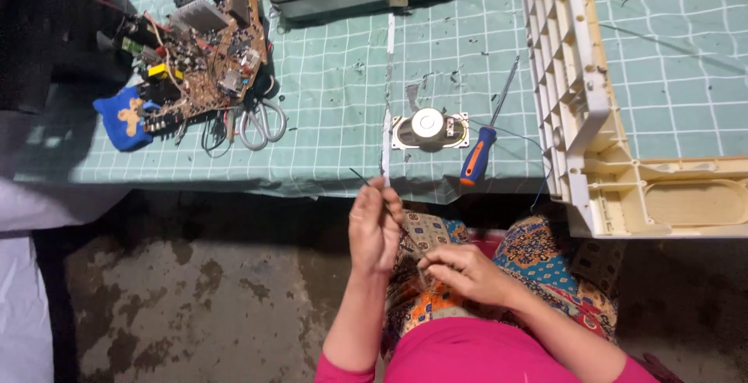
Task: Detaching a speaker from a television casing using a screwdriver and pliers
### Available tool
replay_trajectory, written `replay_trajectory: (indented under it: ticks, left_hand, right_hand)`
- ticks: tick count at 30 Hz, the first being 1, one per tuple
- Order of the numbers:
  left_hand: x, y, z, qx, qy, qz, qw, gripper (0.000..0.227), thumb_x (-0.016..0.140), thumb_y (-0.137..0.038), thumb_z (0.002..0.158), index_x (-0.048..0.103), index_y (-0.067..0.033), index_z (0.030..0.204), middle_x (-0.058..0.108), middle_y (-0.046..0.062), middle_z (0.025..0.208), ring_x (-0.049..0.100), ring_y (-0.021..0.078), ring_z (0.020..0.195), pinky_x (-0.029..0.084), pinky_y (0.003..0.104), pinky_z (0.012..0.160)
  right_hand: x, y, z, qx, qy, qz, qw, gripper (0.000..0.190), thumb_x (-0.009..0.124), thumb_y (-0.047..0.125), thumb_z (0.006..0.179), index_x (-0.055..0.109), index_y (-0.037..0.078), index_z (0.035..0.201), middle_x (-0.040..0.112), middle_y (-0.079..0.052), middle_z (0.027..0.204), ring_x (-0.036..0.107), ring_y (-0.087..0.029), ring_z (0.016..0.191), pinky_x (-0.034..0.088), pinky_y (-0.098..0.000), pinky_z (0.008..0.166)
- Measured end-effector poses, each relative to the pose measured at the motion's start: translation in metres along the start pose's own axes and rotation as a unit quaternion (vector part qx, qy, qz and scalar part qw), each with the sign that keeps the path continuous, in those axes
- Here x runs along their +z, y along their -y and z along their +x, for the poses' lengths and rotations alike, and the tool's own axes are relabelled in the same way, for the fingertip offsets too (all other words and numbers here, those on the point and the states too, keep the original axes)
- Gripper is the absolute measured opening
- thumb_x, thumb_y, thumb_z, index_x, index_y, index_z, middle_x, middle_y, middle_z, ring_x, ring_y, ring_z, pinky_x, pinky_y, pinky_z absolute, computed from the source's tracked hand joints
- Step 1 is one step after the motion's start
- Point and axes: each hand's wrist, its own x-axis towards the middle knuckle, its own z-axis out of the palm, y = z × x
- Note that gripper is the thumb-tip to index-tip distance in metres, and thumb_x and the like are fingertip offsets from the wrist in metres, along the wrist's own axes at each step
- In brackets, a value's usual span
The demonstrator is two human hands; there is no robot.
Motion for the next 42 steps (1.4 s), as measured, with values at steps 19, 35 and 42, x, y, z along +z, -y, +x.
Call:
replay_trajectory:
  ticks: [19, 35, 42]
  left_hand:
    - [-0.001, 0.03, -0.019, 0.013, -0.014, 0.215, 0.976, 0.022, 0.068, -0.008, 0.096, 0.074, 0.0077, 0.111, 0.077, 0.024, 0.09, 0.078, 0.0273, 0.083, 0.067, 0.037, 0.076]
    - [-0.028, 0.004, -0.004, 0.114, -0.11, 0.144, 0.977, 0.02, 0.064, -0.008, 0.099, 0.069, 0.0061, 0.113, 0.075, 0.024, 0.085, 0.078, 0.0314, 0.073, 0.068, 0.034, 0.062]
    - [0.007, 0.013, -0.025, 0.102, -0.052, 0.268, 0.957, 0.022, 0.067, -0.006, 0.097, 0.073, 0.0079, 0.112, 0.076, 0.024, 0.084, 0.077, 0.0274, 0.072, 0.068, 0.033, 0.063]
  right_hand:
    - [-0.008, -0.013, -0.012, 0.012, -0.232, 0.084, 0.969, 0.025, 0.061, 0.014, 0.101, 0.082, 0.001, 0.104, 0.08, -0.014, 0.097, 0.075, -0.022, 0.095, 0.057, -0.0387, 0.087]
    - [-0.018, 0.019, -0.022, -0.012, -0.342, 0.201, 0.918, 0.026, 0.047, 0.008, 0.103, 0.068, -0.001, 0.116, 0.075, -0.023, 0.106, 0.071, -0.032, 0.104, 0.056, -0.0492, 0.098]
    - [-0.023, 0.037, -0.007, -0.131, -0.346, -0.157, 0.916, 0.051, 0.058, 0.01, 0.095, 0.047, -0.003, 0.143, 0.054, -0.022, 0.142, 0.048, -0.038, 0.137, 0.04, -0.0498, 0.114]
